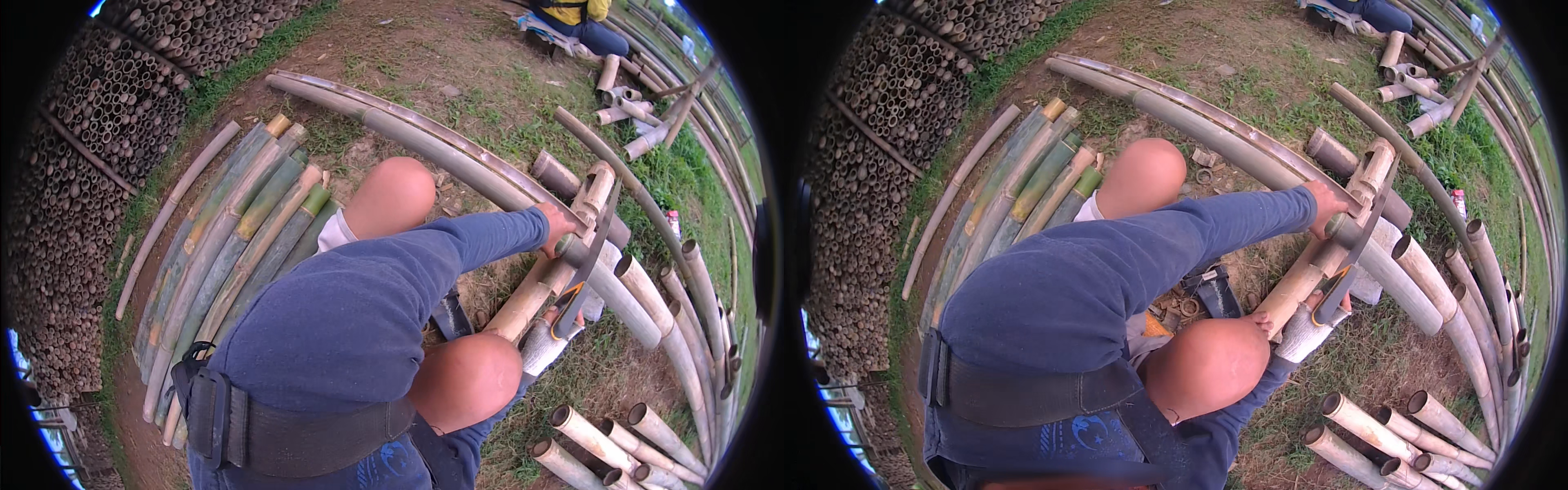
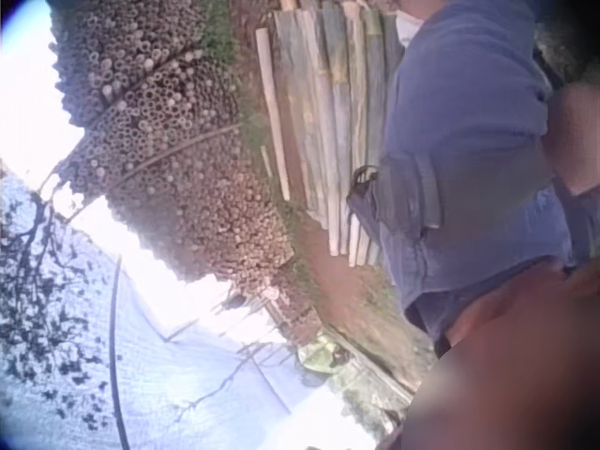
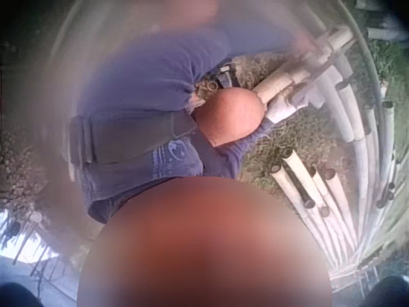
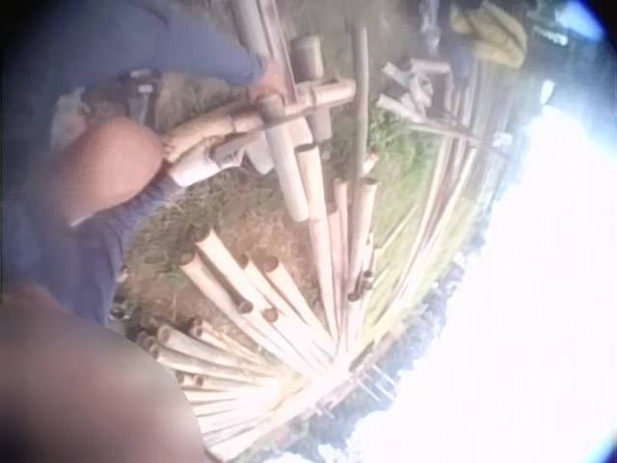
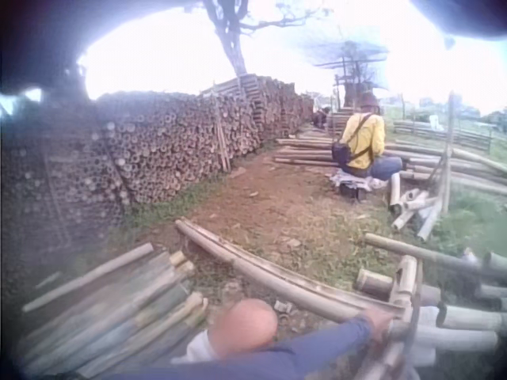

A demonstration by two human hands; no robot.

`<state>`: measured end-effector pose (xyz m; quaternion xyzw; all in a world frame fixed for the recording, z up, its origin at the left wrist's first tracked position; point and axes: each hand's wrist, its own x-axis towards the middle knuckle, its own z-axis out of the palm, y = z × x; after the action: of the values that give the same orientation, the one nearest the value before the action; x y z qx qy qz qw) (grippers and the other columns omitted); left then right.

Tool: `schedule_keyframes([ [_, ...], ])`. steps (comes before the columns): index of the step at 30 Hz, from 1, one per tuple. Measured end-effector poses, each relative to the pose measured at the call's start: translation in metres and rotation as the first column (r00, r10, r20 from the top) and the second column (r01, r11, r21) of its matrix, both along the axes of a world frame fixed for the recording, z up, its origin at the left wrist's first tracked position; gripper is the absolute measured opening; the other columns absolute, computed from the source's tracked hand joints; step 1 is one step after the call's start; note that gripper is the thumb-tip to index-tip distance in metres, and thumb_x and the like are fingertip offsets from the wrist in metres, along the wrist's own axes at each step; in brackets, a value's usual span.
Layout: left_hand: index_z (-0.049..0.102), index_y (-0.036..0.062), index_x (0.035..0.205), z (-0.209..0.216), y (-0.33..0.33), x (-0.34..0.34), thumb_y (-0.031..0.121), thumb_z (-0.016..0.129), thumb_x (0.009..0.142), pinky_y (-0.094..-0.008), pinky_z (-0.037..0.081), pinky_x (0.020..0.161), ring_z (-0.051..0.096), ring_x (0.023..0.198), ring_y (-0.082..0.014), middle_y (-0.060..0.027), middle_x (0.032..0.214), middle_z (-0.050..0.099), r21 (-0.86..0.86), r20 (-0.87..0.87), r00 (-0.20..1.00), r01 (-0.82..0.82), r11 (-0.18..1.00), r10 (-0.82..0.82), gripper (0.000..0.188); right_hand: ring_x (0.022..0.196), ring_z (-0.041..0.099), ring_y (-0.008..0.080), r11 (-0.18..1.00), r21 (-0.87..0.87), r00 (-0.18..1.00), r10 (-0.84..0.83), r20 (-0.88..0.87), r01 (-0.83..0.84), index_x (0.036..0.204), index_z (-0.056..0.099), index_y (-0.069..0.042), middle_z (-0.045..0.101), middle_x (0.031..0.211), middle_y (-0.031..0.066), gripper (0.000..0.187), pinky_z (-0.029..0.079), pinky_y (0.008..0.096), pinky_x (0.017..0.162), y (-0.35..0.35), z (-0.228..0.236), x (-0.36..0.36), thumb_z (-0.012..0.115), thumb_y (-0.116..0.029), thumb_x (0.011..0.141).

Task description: The person sits on the ground and uses a hand saw to cut bamboo poles into shorter sections. They repeatedly position a bamboo pole on a makeshift stand, saw through it, and then move the cut pieces aside.

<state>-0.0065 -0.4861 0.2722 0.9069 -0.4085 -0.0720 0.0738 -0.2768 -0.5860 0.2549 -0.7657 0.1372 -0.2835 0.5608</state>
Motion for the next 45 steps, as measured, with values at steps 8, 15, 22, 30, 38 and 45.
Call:
schedule_keyframes([
  [8, 0.07, 0.0135, 0.127, -0.016, -0.002, 0.011, 0.056, 0.09, 0.063, -0.0483, 0.06, 0.09, 0.078, 0.1, -0.0363, -0.0166, 0.104, 0.08, -0.089, 0.014, 0.997, 0.071, 0.994, -0.07, 0.08, 0.11, 0.059, 0.0226, 0.98, 0.171, 0.99, -0.084, -0.11, 0.102, 0.14, 0.049, 0.0, 0.059, 0.127, 0.015, 0.037, 0.05, 0.04, 0.099, 0.056, 0.01, -0.147, 0.064, -0.008, 0.107],
  [15, 0.068, 0.0139, 0.13, -0.012, -0.001, 0.002, 0.057, 0.088, 0.069, -0.0489, 0.061, 0.089, 0.078, 0.097, -0.0375, -0.0185, 0.103, 0.08, -0.056, 0.051, 0.998, 0.05, 0.997, -0.047, 0.078, 0.112, 0.06, 0.0236, 0.939, 0.317, 0.99, -0.118, -0.073, 0.135, 0.139, 0.05, 0.0, 0.06, 0.129, 0.0154, 0.037, 0.05, 0.0401, 0.1, 0.057, 0.034, -0.104, 0.064, -0.007, 0.106],
  [22, 0.064, 0.0187, 0.141, 0.001, -0.005, 0.007, 0.061, 0.088, 0.067, -0.05, 0.06, 0.096, 0.077, 0.104, -0.0392, -0.0214, 0.113, 0.079, 0.055, -0.013, 1.0, 0.018, 0.998, -0.018, 0.088, 0.111, 0.065, 0.0223, 0.998, 0.055, 0.998, -0.008, -0.058, 0.011, 0.139, 0.055, 0.001, 0.065, 0.128, 0.0146, 0.04, 0.053, 0.0342, 0.097, 0.009, 0.009, -0.018, 0.069, -0.007, 0.102],
  [30, 0.062, 0.0169, 0.147, -0.005, -0.008, 0.008, 0.061, 0.09, 0.068, -0.0489, 0.057, 0.103, 0.074, 0.113, -0.0393, -0.0218, 0.12, 0.077, 0.069, -0.032, 0.999, 0.02, 0.997, -0.018, 0.094, 0.098, 0.065, 0.0215, 0.979, -0.16, 0.961, -0.16, -0.224, 0.125, 0.136, 0.052, 0.003, 0.062, 0.117, 0.0157, 0.043, 0.054, 0.0389, 0.091, 0.097, 0.055, -0.208, 0.058, 0.004, 0.093],
  [38, 0.06, 0.0191, 0.147, 0.009, -0.005, -0.011, 0.062, 0.089, 0.069, -0.0493, 0.059, 0.101, 0.074, 0.114, -0.0374, -0.0189, 0.122, 0.077, 0.052, 0.062, 0.997, -0.05, 0.997, 0.046, 0.094, 0.118, 0.061, 0.0199, 0.997, 0.05, 0.996, -0.062, 0.061, 0.059, 0.142, 0.053, 0.0, 0.063, 0.13, 0.0132, 0.042, 0.05, 0.0348, 0.104, 0.01, 0.0, 0.003, 0.066, -0.005, 0.102],
  [45, 0.061, 0.0194, 0.148, -0.004, -0.006, 0.004, 0.066, 0.088, 0.068, -0.0495, 0.058, 0.103, 0.074, 0.113, -0.0402, -0.0212, 0.12, 0.077, 0.093, -0.049, 0.998, 0.04, 0.995, -0.035, 0.097, 0.104, 0.065, 0.022, 0.95, 0.242, 0.962, -0.139, -0.235, 0.196, 0.138, 0.05, 0.002, 0.063, 0.12, 0.0159, 0.044, 0.054, 0.0389, 0.096, 0.093, 0.031, -0.193, 0.068, -0.001, 0.098],
])
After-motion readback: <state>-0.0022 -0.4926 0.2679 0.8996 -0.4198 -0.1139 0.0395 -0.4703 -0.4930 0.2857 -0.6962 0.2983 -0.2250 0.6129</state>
